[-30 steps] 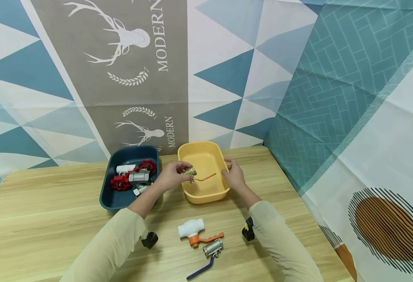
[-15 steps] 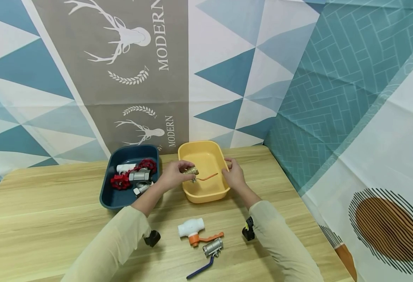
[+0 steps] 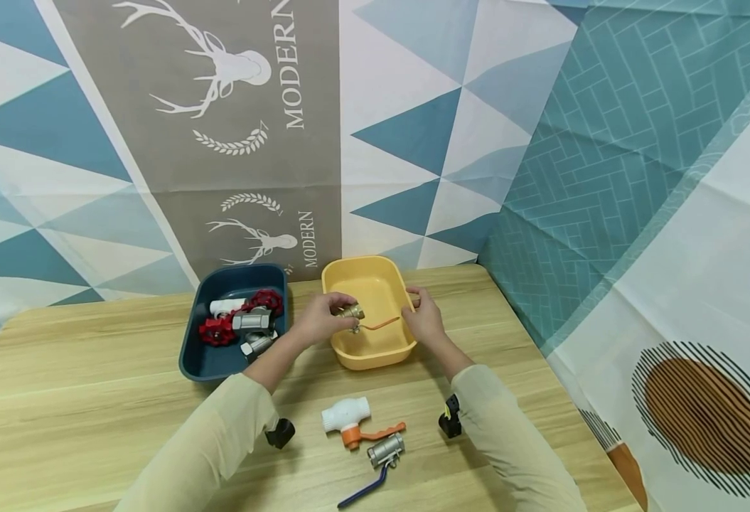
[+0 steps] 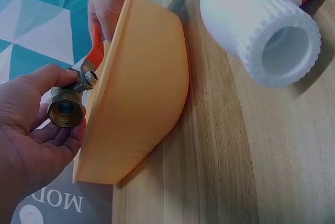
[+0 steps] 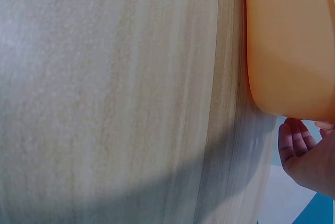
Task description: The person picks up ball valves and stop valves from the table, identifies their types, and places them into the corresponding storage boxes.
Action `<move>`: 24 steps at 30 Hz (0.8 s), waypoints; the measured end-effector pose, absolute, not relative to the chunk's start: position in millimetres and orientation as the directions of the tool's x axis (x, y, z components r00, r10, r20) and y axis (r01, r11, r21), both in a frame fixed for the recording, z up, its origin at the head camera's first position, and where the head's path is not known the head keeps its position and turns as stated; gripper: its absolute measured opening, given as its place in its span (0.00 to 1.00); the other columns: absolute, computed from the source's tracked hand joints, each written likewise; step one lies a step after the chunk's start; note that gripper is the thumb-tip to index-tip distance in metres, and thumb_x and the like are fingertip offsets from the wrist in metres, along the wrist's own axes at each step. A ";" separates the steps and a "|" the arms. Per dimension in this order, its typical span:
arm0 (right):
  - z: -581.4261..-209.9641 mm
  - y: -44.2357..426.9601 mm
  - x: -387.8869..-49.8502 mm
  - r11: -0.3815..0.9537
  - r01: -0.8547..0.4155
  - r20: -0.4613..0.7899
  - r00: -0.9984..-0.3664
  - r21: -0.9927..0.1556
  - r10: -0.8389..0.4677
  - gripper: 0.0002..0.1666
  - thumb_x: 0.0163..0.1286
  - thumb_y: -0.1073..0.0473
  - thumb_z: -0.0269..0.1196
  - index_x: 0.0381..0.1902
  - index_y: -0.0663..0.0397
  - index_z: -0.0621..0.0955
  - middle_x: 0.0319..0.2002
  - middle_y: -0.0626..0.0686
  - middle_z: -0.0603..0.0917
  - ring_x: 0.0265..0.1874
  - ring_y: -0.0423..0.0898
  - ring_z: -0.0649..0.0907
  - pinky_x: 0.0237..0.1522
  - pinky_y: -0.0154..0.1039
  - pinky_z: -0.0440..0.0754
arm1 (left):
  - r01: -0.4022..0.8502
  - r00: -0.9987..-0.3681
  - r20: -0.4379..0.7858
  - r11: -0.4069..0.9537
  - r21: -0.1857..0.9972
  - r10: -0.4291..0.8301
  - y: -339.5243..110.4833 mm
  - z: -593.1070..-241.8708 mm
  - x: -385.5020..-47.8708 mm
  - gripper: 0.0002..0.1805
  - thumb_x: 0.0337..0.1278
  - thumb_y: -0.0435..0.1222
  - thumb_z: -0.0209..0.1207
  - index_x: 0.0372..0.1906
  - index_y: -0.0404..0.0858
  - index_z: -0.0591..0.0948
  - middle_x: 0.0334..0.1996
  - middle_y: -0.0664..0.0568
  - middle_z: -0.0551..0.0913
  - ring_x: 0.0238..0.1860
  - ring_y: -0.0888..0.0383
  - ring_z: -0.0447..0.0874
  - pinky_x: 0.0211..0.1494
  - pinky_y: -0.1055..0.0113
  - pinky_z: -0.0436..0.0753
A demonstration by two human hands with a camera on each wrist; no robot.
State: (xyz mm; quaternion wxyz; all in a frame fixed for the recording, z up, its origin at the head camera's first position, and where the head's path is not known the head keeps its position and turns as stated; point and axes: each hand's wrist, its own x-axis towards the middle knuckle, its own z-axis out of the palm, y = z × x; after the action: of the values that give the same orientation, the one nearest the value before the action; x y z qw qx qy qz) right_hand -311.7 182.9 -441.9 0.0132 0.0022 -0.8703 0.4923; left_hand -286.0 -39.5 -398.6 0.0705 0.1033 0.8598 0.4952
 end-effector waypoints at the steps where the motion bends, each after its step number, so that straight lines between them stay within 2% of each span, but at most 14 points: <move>1: -441.7 183.0 -311.5 0.515 -0.017 0.025 -1.000 -0.857 0.008 0.27 0.68 0.64 0.55 0.65 0.55 0.66 0.48 0.64 0.77 0.39 0.52 0.78 0.32 0.36 0.81 | 0.108 -0.968 -0.019 0.486 0.867 0.249 -39.0 -398.8 -286.4 0.19 0.49 0.36 0.66 0.49 0.37 0.80 0.46 0.47 0.81 0.44 0.54 0.77 0.43 0.68 0.80; 15: -441.0 182.2 -310.1 0.523 -0.038 0.049 -0.999 -0.852 0.007 0.27 0.68 0.62 0.56 0.64 0.56 0.67 0.47 0.64 0.78 0.39 0.50 0.77 0.32 0.35 0.79 | 0.138 -0.961 -0.006 0.502 0.854 0.275 -33.9 -401.1 -290.1 0.18 0.48 0.34 0.66 0.47 0.36 0.80 0.43 0.47 0.81 0.40 0.55 0.77 0.38 0.70 0.80; 24: -440.9 181.4 -309.4 0.524 -0.051 0.067 -0.998 -0.850 0.012 0.26 0.69 0.59 0.57 0.63 0.57 0.67 0.46 0.63 0.79 0.35 0.47 0.77 0.30 0.32 0.77 | 0.173 -0.953 -0.002 0.551 0.817 0.302 -29.0 -402.9 -292.5 0.17 0.47 0.34 0.66 0.46 0.36 0.81 0.42 0.47 0.82 0.40 0.55 0.78 0.41 0.68 0.80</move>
State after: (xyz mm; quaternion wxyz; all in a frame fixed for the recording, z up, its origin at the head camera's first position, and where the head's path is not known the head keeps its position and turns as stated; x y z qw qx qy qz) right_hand -309.4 181.4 -440.9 0.0324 0.0110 -0.8725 0.4875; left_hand -292.5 -29.0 -402.9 0.0710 0.1356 0.8776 0.4542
